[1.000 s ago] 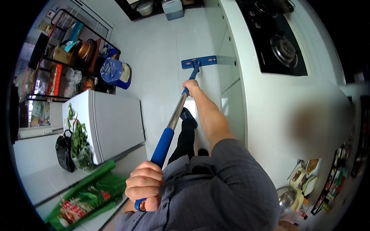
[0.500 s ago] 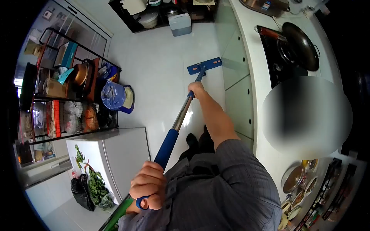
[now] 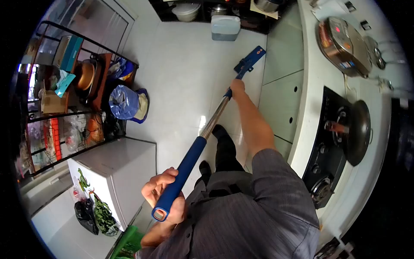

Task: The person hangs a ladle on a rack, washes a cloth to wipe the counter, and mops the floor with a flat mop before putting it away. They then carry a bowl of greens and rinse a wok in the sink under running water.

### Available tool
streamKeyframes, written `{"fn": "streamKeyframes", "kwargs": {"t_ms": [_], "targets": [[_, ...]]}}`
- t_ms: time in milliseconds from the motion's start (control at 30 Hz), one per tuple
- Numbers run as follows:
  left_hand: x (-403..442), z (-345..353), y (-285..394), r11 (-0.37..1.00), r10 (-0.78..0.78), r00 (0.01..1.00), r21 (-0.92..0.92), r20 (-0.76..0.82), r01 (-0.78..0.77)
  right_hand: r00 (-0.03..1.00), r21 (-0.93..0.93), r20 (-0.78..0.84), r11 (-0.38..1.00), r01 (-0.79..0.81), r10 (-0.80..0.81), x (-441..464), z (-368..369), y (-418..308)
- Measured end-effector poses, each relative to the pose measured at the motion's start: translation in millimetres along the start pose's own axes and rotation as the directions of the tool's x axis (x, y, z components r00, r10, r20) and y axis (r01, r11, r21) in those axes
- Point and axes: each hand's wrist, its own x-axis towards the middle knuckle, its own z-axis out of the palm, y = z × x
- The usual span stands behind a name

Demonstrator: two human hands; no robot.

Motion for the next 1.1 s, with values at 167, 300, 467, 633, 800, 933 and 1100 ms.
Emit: {"fn": "streamKeyframes", "kwargs": {"t_ms": [167, 300, 467, 633, 800, 933, 1100], "targets": [[48.3, -2.9, 2.5, 0.993, -0.115, 0.881, 0.075, 0.46, 0.09, 0.939, 0.362, 0.301, 0.892, -0.272, 0.164, 46.1, -15.3, -5.7], [15.5, -10.7, 0.7, 0.991, -0.122, 0.982, 0.072, 0.142, 0.112, 0.952, 0.086, 0.249, 0.975, -0.205, 0.178, 40.4, -4.0, 6.1], [-27.7, -4.1, 22.6, 0.984, -0.096, 0.875, 0.087, -0.474, 0.156, 0.948, -0.905, 0.315, 0.288, 0.313, -0.041, 12.0, 36.7, 41.0], [-100.8, -42.8, 72.4, 0.979, -0.061, 0.727, 0.102, -0.683, 0.178, 0.638, -0.344, 0.745, -0.708, 0.616, 0.193, -66.9, 59.9, 121.2], [-184.7, -70.7, 126.8, 0.985, 0.016, 0.412, 0.084, -0.911, 0.148, 0.611, -0.165, 0.728, -0.786, 0.596, 0.311, -106.3, 54.4, 260.4], [-254.7, -90.8, 170.2, 0.978, 0.16, 0.176, 0.181, -0.971, 0.107, 0.613, 0.017, 0.585, -0.764, 0.645, 0.531, -202.0, 40.1, 327.6], [-359.0, -108.9, 230.9, 0.95, 0.312, 0.107, 0.313, -0.944, -0.012, 0.569, 0.274, 0.568, -0.789, 0.55, 0.594, -277.0, 4.3, 455.2]]}}
